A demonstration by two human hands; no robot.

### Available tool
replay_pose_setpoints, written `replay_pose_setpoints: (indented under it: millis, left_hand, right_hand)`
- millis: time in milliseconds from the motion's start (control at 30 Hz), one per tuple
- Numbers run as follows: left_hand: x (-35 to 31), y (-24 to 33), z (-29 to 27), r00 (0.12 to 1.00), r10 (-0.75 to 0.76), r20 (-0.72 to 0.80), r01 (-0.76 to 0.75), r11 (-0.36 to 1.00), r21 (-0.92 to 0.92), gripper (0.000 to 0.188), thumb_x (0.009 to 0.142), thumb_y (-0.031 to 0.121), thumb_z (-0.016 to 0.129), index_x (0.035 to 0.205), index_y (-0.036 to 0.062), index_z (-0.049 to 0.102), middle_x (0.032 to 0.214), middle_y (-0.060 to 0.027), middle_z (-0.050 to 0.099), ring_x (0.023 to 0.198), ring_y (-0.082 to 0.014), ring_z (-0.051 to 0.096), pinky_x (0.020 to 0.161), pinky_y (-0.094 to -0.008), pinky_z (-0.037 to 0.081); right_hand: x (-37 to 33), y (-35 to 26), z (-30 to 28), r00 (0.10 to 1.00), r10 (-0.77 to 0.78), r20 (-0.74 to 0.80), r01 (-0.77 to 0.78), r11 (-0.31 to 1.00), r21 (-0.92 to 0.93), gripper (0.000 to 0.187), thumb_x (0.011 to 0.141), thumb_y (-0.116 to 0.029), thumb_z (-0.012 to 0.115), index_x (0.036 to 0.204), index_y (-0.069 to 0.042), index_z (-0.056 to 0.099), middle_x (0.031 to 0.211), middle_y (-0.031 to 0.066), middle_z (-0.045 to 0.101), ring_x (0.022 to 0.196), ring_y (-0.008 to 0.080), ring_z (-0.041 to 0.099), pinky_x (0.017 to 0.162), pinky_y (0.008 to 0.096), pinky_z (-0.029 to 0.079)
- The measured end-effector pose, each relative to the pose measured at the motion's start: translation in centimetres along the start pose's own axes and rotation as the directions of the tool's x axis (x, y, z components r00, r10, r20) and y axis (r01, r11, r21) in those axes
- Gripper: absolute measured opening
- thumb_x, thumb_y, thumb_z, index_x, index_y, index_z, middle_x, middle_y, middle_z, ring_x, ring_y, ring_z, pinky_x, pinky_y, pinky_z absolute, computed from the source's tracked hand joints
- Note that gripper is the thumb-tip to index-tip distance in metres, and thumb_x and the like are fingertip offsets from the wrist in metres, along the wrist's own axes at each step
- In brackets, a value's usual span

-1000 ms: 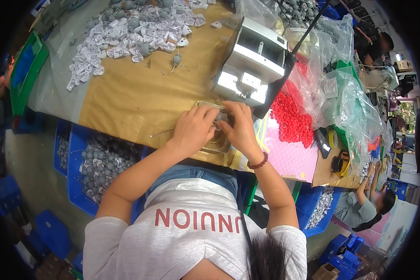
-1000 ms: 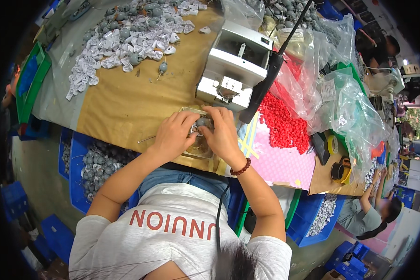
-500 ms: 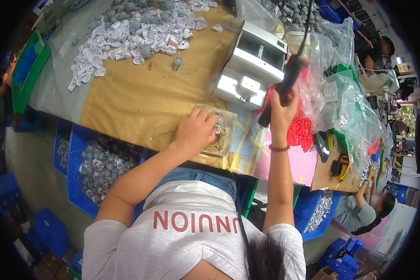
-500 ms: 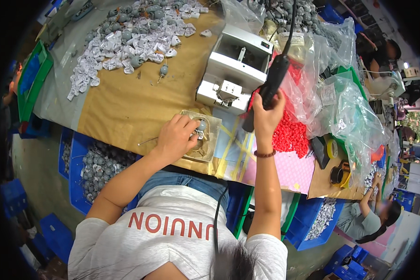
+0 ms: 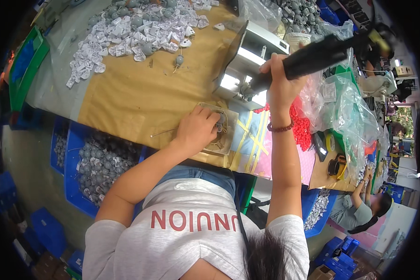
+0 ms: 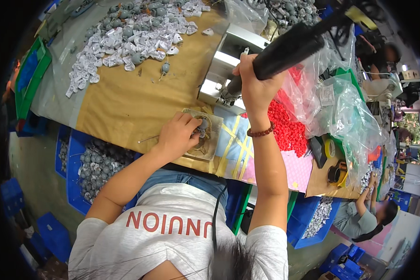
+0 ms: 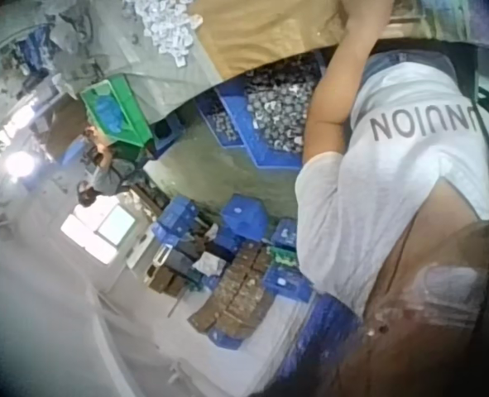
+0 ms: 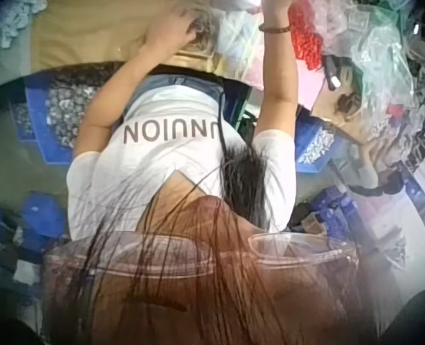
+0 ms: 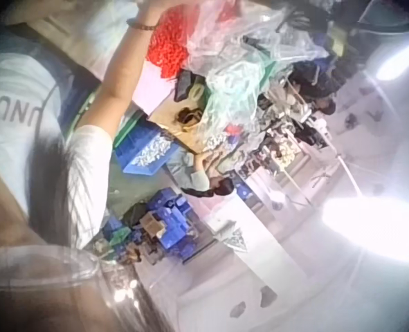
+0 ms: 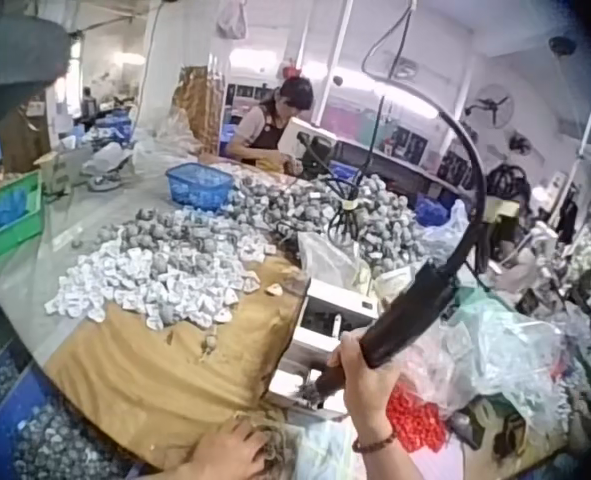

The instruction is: Assembling small toy motor components using an electric screwdriver and applying labels.

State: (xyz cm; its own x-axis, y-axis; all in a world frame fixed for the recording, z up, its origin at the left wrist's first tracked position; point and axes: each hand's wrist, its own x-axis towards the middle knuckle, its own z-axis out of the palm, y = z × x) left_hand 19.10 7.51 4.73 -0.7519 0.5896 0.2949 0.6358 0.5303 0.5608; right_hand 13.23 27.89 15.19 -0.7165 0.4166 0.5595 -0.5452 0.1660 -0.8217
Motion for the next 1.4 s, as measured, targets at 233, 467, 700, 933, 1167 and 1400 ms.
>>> replay_pose_setpoints:
  millis: [233, 467, 700, 933, 1167, 1400]
  left_hand:
    - [-0.2, -0.3, -0.2, 1.0, 0.026, -0.008, -0.026, 1.0, -0.003, 0.033, 0.074, 0.015, 0.075, 0.105, 0.0075, 0.069, 0.099, -0.0095, 0.063, 0.097, -0.0304, 0.06, 0.08, -0.0412, 0.053]
    - [-0.2, -0.5, 0.0, 0.999, 0.032, -0.01, -0.032, 0.999, -0.017, 0.034, 0.074, 0.016, 0.075, 0.106, 0.0084, 0.066, 0.095, -0.0081, 0.06, 0.095, -0.0299, 0.059, 0.078, -0.0419, 0.052]
    - [0.0, -0.5, 0.1, 1.0, 0.03, -0.008, -0.03, 1.0, 0.007, 0.033, 0.074, 0.017, 0.075, 0.105, 0.0089, 0.065, 0.094, -0.0076, 0.059, 0.095, -0.0292, 0.058, 0.077, -0.0412, 0.051]
    - [-0.2, -0.6, 0.3, 0.998, 0.034, -0.06, -0.034, 0.999, -0.01, 0.032, 0.072, 0.016, 0.076, 0.101, 0.0107, 0.063, 0.095, -0.0072, 0.058, 0.094, -0.0297, 0.057, 0.075, -0.0419, 0.051]
    - [0.1, -1.0, -0.1, 0.999, 0.031, -0.031, -0.034, 0.995, -0.093, 0.032, 0.07, 0.015, 0.077, 0.097, 0.0117, 0.062, 0.094, -0.0062, 0.058, 0.095, -0.0293, 0.058, 0.074, -0.0418, 0.051]
    - [0.1, -1.1, 0.1, 0.999, -0.001, -0.033, -0.001, 0.997, -0.08, 0.034, 0.067, 0.014, 0.078, 0.097, 0.0132, 0.062, 0.096, -0.0042, 0.059, 0.099, -0.0276, 0.058, 0.075, -0.0416, 0.052]
  right_hand:
    - [-1.7, -0.1, 1.1, 0.933, 0.352, 0.077, -0.354, 0.935, 0.009, 0.025, 0.087, -0.002, 0.067, 0.105, 0.001, 0.05, 0.07, 0.0082, 0.062, 0.06, 0.0172, 0.062, 0.06, 0.0297, 0.051]
    - [-7.8, -1.6, 1.2, 0.932, 0.34, 0.127, -0.345, 0.938, 0.02, 0.016, 0.084, 0.008, 0.068, 0.088, -0.001, 0.056, 0.074, 0.0047, 0.064, 0.06, 0.013, 0.063, 0.058, 0.0274, 0.051]
    - [-9.1, -1.9, 1.6, 0.961, 0.252, 0.117, -0.261, 0.963, 0.07, 0.013, 0.085, 0.008, 0.068, 0.092, 0.001, 0.059, 0.075, 0.0039, 0.064, 0.065, 0.0117, 0.062, 0.06, 0.0258, 0.05]
    - [-10.2, -1.7, 1.2, 0.951, 0.24, 0.194, -0.238, 0.971, -0.034, 0.084, 0.086, 0.011, 0.059, 0.154, -0.001, 0.012, 0.081, 0.0085, 0.061, 0.066, 0.0169, 0.062, 0.064, 0.0313, 0.053]
    - [-12.5, 0.2, 0.0, 0.954, 0.029, 0.298, 0.006, 0.993, -0.115, 0.076, 0.086, 0.012, 0.057, 0.148, -0.006, 0.017, 0.085, 0.0103, 0.058, 0.067, 0.0168, 0.059, 0.065, 0.0325, 0.053]
    - [-12.7, 0.6, 0.0, 0.946, 0.012, 0.324, 0.029, 0.992, -0.121, 0.075, 0.085, 0.012, 0.057, 0.146, -0.006, 0.018, 0.084, 0.0103, 0.057, 0.067, 0.017, 0.06, 0.066, 0.0327, 0.053]
